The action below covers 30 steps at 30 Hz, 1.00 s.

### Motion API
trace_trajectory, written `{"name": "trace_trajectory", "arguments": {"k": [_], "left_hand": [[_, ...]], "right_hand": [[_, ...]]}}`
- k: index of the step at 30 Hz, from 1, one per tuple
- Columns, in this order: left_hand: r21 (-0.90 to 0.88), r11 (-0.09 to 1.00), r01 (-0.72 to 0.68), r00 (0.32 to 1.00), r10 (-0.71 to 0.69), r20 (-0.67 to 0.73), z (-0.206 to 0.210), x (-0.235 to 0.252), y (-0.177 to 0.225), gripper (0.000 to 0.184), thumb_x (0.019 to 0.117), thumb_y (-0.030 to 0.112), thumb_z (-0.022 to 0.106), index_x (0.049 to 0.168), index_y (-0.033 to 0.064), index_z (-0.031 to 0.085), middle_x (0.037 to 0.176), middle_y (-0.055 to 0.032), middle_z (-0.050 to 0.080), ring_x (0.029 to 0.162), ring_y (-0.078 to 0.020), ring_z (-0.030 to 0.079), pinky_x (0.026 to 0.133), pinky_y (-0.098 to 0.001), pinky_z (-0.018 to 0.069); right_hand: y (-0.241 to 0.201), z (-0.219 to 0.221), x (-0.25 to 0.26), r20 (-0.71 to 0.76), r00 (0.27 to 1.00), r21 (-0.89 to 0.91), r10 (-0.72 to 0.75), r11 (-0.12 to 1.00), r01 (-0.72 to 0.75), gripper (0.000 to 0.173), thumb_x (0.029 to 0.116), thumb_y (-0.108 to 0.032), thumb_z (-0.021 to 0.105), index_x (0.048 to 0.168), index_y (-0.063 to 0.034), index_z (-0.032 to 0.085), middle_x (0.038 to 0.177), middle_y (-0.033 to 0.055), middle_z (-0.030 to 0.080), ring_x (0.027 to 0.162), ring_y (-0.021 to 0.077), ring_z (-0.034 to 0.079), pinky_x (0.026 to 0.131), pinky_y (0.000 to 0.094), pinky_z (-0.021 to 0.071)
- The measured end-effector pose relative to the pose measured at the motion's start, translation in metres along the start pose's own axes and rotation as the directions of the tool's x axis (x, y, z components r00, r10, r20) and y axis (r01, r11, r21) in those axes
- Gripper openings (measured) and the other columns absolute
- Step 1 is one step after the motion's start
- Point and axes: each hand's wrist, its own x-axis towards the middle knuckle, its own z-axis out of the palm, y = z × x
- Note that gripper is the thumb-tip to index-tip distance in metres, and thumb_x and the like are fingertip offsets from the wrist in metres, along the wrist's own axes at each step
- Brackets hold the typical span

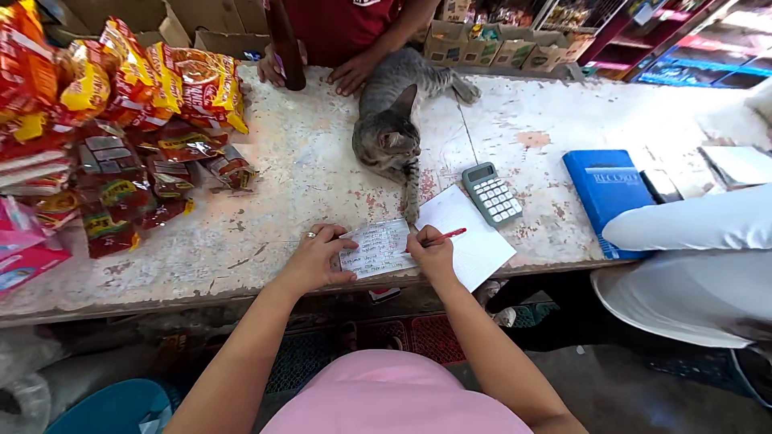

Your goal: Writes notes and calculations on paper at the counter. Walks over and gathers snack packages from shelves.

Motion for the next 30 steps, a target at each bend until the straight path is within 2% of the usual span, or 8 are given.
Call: {"name": "trace_trajectory", "arguments": {"k": [6, 13, 19, 22, 25, 27, 30], "left_hand": [[0.011, 0.999, 0.037, 0.999, -0.037, -0.012, 0.000, 0.002, 0.004, 0.056, 0.0743, 0.048, 0.086, 0.118, 0.0149, 0.075, 0.132, -0.0143, 0.062, 0.133, -0.0391, 0.048, 0.104, -0.0630, 0.0401], [0.042, 0.998, 0.053, 0.999, -0.053, -0.007, -0.001, 0.003, 0.005, 0.061, 0.0713, 0.050, 0.087, 0.120, 0.0160, 0.074, 0.133, -0.0141, 0.061, 0.133, -0.0381, 0.048, 0.105, -0.0636, 0.0386], [0.050, 0.996, 0.072, 0.997, -0.072, 0.000, -0.001, 0.004, 0.006, 0.062, 0.0703, 0.051, 0.087, 0.120, 0.0163, 0.074, 0.133, -0.0140, 0.062, 0.133, -0.0370, 0.048, 0.107, -0.0626, 0.0377], [0.060, 0.995, 0.082, 0.997, -0.082, 0.004, 0.000, 0.004, 0.005, 0.066, 0.0690, 0.051, 0.087, 0.123, 0.0152, 0.073, 0.134, -0.0143, 0.061, 0.134, -0.0371, 0.048, 0.107, -0.0620, 0.0374], [0.075, 0.994, 0.085, 0.996, -0.085, -0.002, 0.000, 0.005, 0.004, 0.076, 0.0684, 0.052, 0.087, 0.131, 0.0132, 0.068, 0.136, -0.0147, 0.060, 0.134, -0.0370, 0.049, 0.108, -0.0616, 0.0383], [0.088, 0.993, 0.078, 0.997, -0.078, -0.006, -0.001, 0.004, 0.005, 0.080, 0.0681, 0.053, 0.087, 0.134, 0.0120, 0.066, 0.136, -0.0151, 0.060, 0.133, -0.0372, 0.049, 0.109, -0.0608, 0.0387], [0.089, 0.995, 0.038, 0.999, -0.036, -0.018, -0.001, 0.004, 0.002, 0.085, 0.0654, 0.056, 0.087, 0.135, 0.0107, 0.065, 0.135, -0.0164, 0.060, 0.131, -0.0384, 0.050, 0.106, -0.0628, 0.0404]], "right_hand": [[0.005, 0.001, 0.001, 0.025, 1.000, 0.040, -0.013, 0.999, 0.012, 0.026, 0.0904, -0.002, 0.068, 0.069, -0.0073, 0.053, 0.056, -0.0048, 0.052, 0.048, -0.0010, 0.046, 0.049, 0.0173, 0.0407], [0.003, 0.004, 0.002, 0.051, 0.999, 0.047, 0.007, 0.999, -0.009, 0.026, 0.0916, -0.005, 0.071, 0.071, -0.0058, 0.055, 0.056, -0.0030, 0.053, 0.048, 0.0003, 0.048, 0.049, 0.0187, 0.0418], [0.005, 0.010, 0.000, 0.072, 0.993, 0.106, -0.093, 0.991, 0.085, 0.027, 0.0902, -0.004, 0.072, 0.069, -0.0044, 0.054, 0.058, -0.0027, 0.054, 0.050, -0.0006, 0.048, 0.051, 0.0167, 0.0426], [0.009, 0.008, -0.001, 0.065, 0.992, 0.132, -0.110, 0.986, 0.101, 0.027, 0.0907, -0.003, 0.071, 0.069, -0.0049, 0.055, 0.058, -0.0039, 0.054, 0.050, -0.0019, 0.048, 0.051, 0.0150, 0.0422], [0.009, 0.007, -0.001, 0.035, 0.993, 0.168, -0.113, 0.980, 0.106, 0.028, 0.0928, -0.005, 0.070, 0.071, -0.0067, 0.053, 0.059, -0.0059, 0.051, 0.051, -0.0034, 0.046, 0.051, 0.0134, 0.0402], [0.008, 0.007, -0.003, 0.023, 0.994, 0.170, -0.109, 0.980, 0.104, 0.022, 0.0935, -0.008, 0.072, 0.078, -0.0042, 0.058, 0.064, -0.0041, 0.055, 0.054, -0.0030, 0.049, 0.054, 0.0134, 0.0433], [-0.001, 0.010, -0.004, 0.034, 0.995, 0.100, -0.095, 0.991, 0.092, 0.016, 0.0958, -0.012, 0.071, 0.095, 0.0013, 0.062, 0.076, 0.0044, 0.062, 0.063, 0.0038, 0.057, 0.061, 0.0202, 0.0500]]}}
